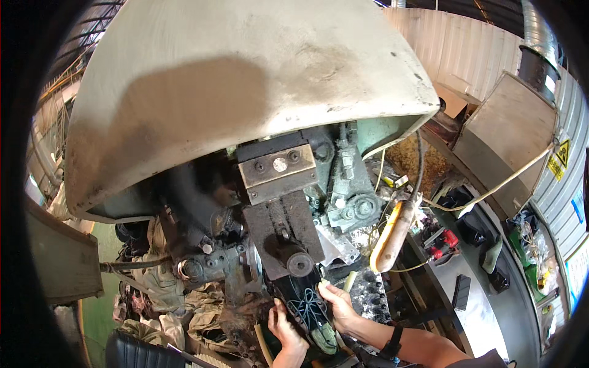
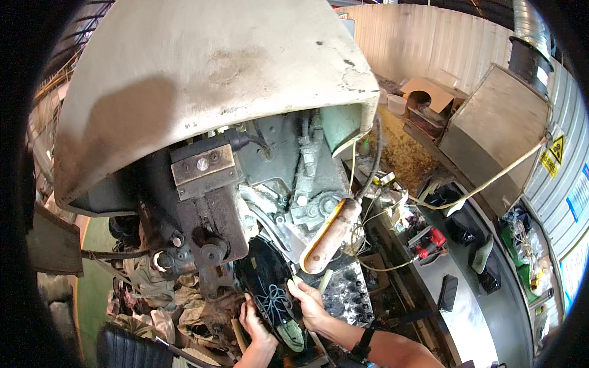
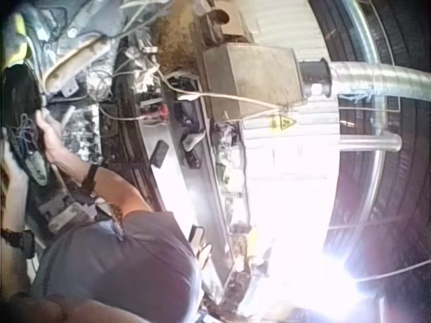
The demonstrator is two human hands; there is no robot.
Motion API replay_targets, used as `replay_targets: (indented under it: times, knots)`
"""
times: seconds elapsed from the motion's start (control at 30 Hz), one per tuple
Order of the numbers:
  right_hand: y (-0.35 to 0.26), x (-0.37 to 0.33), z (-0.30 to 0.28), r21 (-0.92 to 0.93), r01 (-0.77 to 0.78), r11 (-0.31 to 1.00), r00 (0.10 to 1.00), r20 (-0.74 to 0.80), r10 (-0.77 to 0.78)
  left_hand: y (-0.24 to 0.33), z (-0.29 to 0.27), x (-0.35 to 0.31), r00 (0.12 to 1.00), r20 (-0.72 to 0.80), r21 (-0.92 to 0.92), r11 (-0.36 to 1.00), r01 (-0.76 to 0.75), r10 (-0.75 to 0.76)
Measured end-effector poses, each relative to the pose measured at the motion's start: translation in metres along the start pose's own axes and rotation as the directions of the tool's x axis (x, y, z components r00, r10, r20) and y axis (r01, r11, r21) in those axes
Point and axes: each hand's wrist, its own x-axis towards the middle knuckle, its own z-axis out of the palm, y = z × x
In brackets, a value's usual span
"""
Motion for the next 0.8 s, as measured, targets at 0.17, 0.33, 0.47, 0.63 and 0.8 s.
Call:
replay_targets:
  times: [0.17,0.33,0.47,0.63,0.8]
  knots:
    - [0.005,0.000,-0.001,0.011,0.031,0.999,1.000,0.006,-0.031,-0.024,-0.029,0.020,0.994,0.010,0.057,0.992,-0.112,0.112]
    - [0.007,0.004,-0.005,0.023,0.045,0.999,0.998,0.031,-0.046,-0.025,-0.032,0.022,0.989,0.066,0.195,0.970,-0.143,0.133]
    - [0.006,0.006,-0.007,-0.014,0.031,0.999,0.999,0.015,-0.031,-0.029,-0.033,0.021,0.993,0.030,0.213,0.970,-0.114,0.110]
    - [0.000,-0.008,-0.002,-0.031,-0.049,0.998,0.998,-0.028,0.048,-0.020,-0.022,0.015,0.997,0.020,0.164,0.984,-0.073,0.071]
    - [0.003,-0.011,-0.002,-0.024,-0.064,0.998,0.996,-0.058,0.062,-0.015,-0.033,0.015,0.987,0.161,0.176,0.983,-0.051,0.023]
